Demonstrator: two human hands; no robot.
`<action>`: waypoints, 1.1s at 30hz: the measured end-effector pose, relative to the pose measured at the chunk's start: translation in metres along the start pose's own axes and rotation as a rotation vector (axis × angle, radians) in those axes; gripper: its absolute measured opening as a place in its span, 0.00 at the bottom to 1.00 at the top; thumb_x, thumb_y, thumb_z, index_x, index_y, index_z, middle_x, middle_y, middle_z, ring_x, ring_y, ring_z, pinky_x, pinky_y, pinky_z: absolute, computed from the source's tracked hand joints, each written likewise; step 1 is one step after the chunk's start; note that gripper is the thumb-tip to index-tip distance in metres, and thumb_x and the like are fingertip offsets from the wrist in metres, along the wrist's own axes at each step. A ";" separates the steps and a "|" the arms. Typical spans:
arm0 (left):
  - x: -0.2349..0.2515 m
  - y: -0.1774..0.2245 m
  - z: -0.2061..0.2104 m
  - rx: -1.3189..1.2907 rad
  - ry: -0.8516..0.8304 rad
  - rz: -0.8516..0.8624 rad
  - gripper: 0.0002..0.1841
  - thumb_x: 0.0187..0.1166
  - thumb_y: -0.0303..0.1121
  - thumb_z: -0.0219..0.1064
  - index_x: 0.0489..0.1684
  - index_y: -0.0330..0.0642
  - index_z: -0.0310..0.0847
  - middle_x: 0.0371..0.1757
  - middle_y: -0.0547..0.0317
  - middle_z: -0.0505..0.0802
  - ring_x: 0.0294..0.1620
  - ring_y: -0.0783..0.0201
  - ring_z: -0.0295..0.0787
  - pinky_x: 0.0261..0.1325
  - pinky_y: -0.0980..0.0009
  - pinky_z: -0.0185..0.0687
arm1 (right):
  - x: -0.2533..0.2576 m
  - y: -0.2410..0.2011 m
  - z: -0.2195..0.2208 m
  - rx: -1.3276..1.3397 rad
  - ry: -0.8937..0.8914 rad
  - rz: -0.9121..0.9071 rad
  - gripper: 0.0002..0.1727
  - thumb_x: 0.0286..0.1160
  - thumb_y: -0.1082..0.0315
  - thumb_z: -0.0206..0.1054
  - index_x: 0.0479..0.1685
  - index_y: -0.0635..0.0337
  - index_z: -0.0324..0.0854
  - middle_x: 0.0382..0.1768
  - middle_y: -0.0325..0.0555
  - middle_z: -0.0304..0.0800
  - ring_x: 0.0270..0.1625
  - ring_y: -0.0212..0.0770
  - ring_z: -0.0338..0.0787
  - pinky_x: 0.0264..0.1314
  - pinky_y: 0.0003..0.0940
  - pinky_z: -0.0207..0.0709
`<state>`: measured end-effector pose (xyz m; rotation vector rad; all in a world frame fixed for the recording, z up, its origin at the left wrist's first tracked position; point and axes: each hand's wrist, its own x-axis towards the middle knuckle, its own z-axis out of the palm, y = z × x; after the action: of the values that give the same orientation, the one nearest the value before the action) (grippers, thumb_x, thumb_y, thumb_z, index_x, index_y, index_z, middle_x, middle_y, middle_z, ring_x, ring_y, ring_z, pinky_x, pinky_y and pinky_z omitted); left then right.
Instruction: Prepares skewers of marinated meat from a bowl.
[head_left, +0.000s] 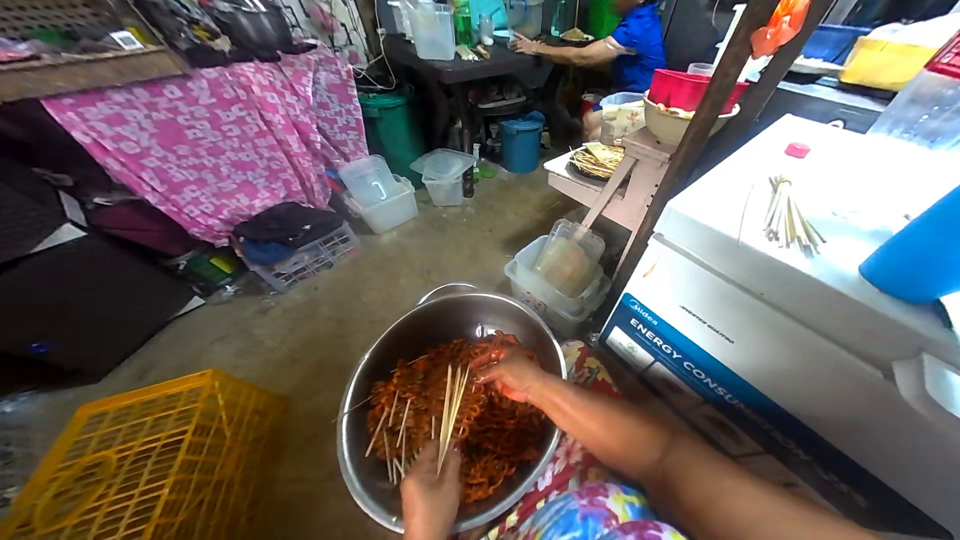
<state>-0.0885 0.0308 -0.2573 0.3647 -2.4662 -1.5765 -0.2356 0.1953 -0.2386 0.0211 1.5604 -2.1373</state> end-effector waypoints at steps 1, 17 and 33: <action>0.000 0.001 0.000 -0.002 0.001 -0.001 0.08 0.76 0.30 0.64 0.40 0.34 0.85 0.17 0.64 0.82 0.12 0.74 0.76 0.19 0.72 0.76 | 0.001 -0.001 0.000 -0.006 -0.005 0.001 0.14 0.64 0.87 0.69 0.49 0.69 0.82 0.43 0.45 0.88 0.38 0.32 0.84 0.42 0.29 0.80; -0.001 0.004 -0.001 0.007 0.002 -0.009 0.08 0.76 0.30 0.65 0.40 0.34 0.85 0.17 0.65 0.83 0.13 0.74 0.76 0.19 0.72 0.76 | 0.003 0.000 -0.004 0.059 0.003 0.040 0.14 0.68 0.85 0.67 0.52 0.68 0.82 0.45 0.46 0.87 0.41 0.35 0.85 0.44 0.34 0.82; -0.002 0.005 -0.003 -0.001 -0.018 -0.037 0.06 0.77 0.28 0.64 0.38 0.33 0.83 0.15 0.66 0.82 0.12 0.75 0.77 0.19 0.72 0.78 | -0.007 0.000 0.003 -0.292 -0.124 -0.106 0.07 0.74 0.80 0.70 0.47 0.73 0.85 0.43 0.46 0.90 0.45 0.29 0.86 0.56 0.29 0.82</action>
<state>-0.0863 0.0304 -0.2518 0.3996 -2.4855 -1.6019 -0.2287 0.1953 -0.2360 -0.2917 1.8172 -1.9257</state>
